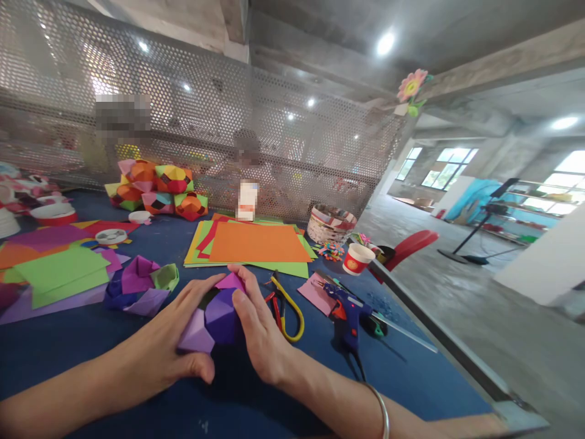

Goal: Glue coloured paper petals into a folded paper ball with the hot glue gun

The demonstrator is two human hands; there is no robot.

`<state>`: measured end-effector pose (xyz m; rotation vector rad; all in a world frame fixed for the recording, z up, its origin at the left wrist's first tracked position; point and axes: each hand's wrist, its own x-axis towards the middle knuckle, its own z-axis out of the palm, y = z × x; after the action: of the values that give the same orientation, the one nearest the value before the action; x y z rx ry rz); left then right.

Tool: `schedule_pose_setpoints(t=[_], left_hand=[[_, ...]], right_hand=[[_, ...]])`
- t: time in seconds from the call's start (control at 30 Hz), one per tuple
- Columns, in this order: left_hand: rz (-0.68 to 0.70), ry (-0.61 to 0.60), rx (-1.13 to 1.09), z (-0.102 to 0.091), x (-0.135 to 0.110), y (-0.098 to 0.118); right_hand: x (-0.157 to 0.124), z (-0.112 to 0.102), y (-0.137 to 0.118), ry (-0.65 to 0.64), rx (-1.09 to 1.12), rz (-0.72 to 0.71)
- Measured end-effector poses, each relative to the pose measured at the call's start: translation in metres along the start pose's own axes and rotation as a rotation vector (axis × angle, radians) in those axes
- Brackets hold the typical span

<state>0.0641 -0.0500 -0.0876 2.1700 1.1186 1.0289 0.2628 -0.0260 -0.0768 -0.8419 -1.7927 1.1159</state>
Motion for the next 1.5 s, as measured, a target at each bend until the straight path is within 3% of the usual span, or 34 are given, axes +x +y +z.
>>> schedule_pose_setpoints(t=[0.33, 0.77, 1.23, 1.5], left_hand=[[-0.036, -0.037, 0.058, -0.001, 0.0, 0.01], [-0.092, -0.034, 0.037, -0.001, 0.001, 0.013], [-0.094, -0.022, 0.003, 0.0, 0.003, 0.013], [-0.172, 0.031, -0.128, -0.001, 0.008, 0.018]], right_hand=[[-0.001, 0.001, -0.007, -0.092, -0.021, -0.05], [-0.004, 0.004, -0.013, -0.115, -0.078, -0.054], [-0.007, 0.01, -0.013, -0.074, -0.058, 0.002], [0.004, 0.002, -0.018, -0.115, -0.045, 0.115]])
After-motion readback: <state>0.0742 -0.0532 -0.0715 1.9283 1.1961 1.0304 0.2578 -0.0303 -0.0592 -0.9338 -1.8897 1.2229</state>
